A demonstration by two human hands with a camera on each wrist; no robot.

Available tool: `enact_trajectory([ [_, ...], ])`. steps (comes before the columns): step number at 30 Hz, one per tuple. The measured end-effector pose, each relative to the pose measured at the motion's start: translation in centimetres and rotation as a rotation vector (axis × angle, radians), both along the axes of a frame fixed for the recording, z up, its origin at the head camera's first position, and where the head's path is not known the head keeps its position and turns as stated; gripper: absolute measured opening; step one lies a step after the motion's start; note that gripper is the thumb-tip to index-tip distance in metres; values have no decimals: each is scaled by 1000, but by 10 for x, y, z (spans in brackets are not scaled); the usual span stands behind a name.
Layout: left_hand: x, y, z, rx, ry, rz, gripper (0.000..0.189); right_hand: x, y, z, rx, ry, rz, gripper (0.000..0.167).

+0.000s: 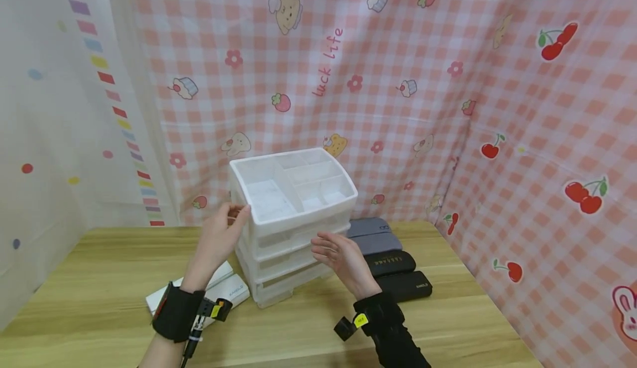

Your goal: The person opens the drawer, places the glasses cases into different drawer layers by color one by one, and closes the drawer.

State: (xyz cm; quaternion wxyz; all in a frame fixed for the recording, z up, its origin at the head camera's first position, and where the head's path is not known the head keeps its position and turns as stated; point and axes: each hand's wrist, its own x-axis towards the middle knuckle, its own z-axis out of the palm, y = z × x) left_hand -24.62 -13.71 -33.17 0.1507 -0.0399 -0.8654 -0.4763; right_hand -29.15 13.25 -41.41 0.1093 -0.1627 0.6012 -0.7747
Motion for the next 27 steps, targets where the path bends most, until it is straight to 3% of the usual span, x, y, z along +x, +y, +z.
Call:
enact_trajectory([
  [2,-5,3,3,12,-41,-10,51,13,-12,21,-39,-108,-44,52],
  [4,-9,7,4,29,-61,-3,48,17,-19,29,-91,-185,-81,44],
  [10,-15,12,-2,41,11,7,34,16,-30,29,-222,-305,-108,42],
  [16,-16,14,-6,42,60,-7,30,16,-36,33,-290,-326,-99,40],
  [22,-15,14,-7,42,91,-21,28,24,-35,32,-256,-296,-116,25],
  [27,-15,14,-8,47,100,-34,27,34,-28,32,-222,-288,-109,27],
])
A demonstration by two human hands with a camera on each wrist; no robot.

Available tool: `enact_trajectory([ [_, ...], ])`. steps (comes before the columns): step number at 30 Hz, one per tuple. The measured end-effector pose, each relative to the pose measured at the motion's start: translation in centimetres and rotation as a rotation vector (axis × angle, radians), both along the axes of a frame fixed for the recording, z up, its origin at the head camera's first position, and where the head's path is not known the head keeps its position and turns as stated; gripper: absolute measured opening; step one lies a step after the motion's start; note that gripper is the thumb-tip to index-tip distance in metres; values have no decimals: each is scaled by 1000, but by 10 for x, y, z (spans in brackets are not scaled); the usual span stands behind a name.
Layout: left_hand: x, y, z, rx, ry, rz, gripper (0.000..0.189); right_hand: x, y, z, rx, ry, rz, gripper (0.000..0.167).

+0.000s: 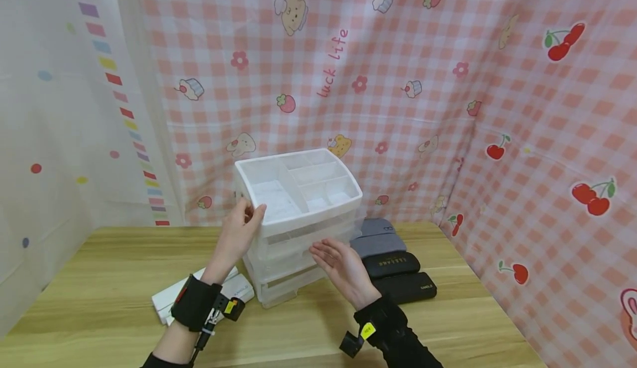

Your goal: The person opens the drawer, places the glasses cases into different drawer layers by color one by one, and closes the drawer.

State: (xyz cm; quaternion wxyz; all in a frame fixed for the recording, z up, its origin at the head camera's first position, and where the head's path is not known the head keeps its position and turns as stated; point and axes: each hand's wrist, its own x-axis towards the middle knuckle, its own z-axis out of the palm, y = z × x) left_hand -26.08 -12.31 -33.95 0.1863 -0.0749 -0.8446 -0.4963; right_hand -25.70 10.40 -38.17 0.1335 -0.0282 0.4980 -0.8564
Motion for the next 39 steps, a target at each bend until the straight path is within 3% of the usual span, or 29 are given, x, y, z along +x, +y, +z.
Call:
enact_trajectory([
  [6,0,1,-1,-3,2,-8,29,14,10,2,34,-4,24,27],
  [14,-1,1,0,2,-3,-4,30,34,23,6,64,2,49,11],
  [26,-1,0,-2,22,-30,-10,30,62,42,8,63,2,109,13],
  [31,-1,-1,-1,18,-43,-17,29,69,49,6,64,38,137,22],
  [35,-1,-2,0,10,-48,-24,30,64,61,0,137,109,203,22],
  [39,-1,-3,0,5,-50,-25,30,53,78,-9,354,178,263,15],
])
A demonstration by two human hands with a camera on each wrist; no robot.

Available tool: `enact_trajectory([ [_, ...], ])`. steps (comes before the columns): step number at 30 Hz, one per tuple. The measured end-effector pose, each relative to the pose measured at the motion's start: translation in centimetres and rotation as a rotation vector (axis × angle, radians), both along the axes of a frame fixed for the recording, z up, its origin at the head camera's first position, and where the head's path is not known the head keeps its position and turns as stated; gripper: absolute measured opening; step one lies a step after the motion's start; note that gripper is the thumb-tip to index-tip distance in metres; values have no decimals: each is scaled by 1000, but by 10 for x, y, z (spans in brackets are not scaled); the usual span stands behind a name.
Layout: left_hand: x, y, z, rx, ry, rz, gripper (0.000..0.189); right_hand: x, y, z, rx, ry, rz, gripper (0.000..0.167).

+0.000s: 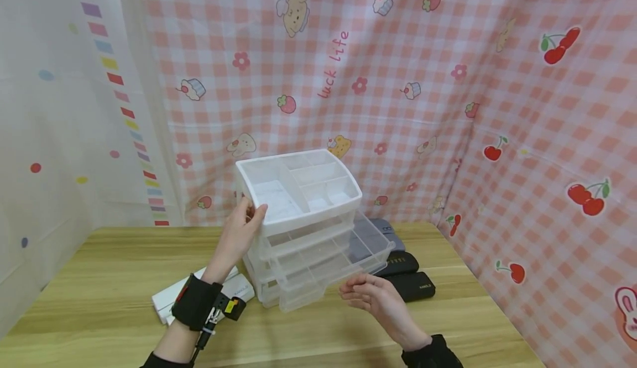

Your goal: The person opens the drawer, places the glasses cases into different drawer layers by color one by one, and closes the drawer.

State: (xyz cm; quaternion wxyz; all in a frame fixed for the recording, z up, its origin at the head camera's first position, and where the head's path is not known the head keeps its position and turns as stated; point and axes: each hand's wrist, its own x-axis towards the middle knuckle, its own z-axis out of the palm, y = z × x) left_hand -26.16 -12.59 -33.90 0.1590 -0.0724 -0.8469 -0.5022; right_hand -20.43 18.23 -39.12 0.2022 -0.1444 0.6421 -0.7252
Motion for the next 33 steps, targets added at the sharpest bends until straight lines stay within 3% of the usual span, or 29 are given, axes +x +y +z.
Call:
enact_trajectory([
  [3,0,0,0,-2,-3,-3,30,-11,15,-6,238,138,61,28],
  [7,1,0,0,-5,-6,-4,30,-26,35,-14,515,432,158,33],
  [11,1,-1,1,-6,-4,-4,30,-41,54,-24,723,626,128,37],
  [16,0,-1,0,-2,4,-10,31,-61,79,-36,1028,729,17,51],
  [20,0,-1,0,-2,2,-12,30,-72,98,-41,1224,843,-3,64],
  [25,0,-1,0,3,-4,-14,30,-80,111,-46,1311,952,0,67],
  [33,-1,-2,0,-2,-1,-14,32,-86,110,-50,1433,934,0,63],
])
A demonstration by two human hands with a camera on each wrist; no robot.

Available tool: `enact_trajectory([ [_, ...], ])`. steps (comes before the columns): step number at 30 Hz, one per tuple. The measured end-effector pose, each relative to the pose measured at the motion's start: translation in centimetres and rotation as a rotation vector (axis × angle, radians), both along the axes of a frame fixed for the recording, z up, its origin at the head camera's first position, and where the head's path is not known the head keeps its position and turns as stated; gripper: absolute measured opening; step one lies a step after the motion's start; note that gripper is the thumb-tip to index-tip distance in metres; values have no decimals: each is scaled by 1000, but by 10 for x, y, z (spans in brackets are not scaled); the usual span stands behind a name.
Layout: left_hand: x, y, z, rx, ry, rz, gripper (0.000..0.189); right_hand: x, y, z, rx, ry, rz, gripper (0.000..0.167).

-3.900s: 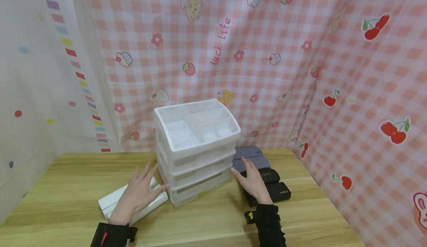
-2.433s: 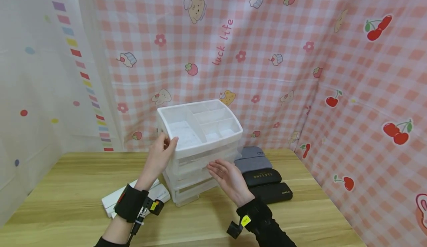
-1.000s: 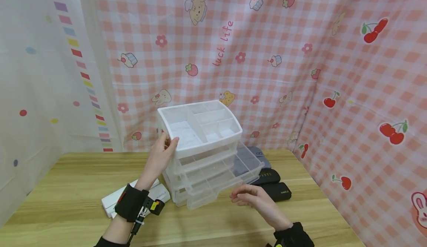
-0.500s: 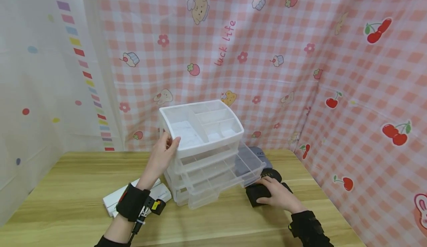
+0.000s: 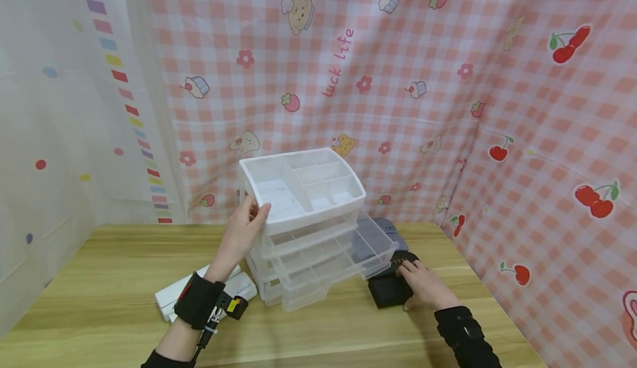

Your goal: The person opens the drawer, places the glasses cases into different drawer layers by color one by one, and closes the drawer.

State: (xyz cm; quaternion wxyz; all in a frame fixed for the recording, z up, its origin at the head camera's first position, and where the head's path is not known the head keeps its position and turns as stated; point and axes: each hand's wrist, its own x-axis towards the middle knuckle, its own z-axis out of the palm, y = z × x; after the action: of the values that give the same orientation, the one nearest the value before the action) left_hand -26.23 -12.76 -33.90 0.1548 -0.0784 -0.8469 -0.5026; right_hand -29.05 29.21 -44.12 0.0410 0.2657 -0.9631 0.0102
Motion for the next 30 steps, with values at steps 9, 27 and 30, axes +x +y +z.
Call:
enact_trajectory([
  [9,0,1,0,3,0,5,30,5,-1,0,1,44,30,61],
  [27,0,1,-1,16,-11,-10,30,4,10,8,-51,56,158,61],
  [30,0,1,-1,18,-15,-6,31,7,11,21,-69,63,111,63],
])
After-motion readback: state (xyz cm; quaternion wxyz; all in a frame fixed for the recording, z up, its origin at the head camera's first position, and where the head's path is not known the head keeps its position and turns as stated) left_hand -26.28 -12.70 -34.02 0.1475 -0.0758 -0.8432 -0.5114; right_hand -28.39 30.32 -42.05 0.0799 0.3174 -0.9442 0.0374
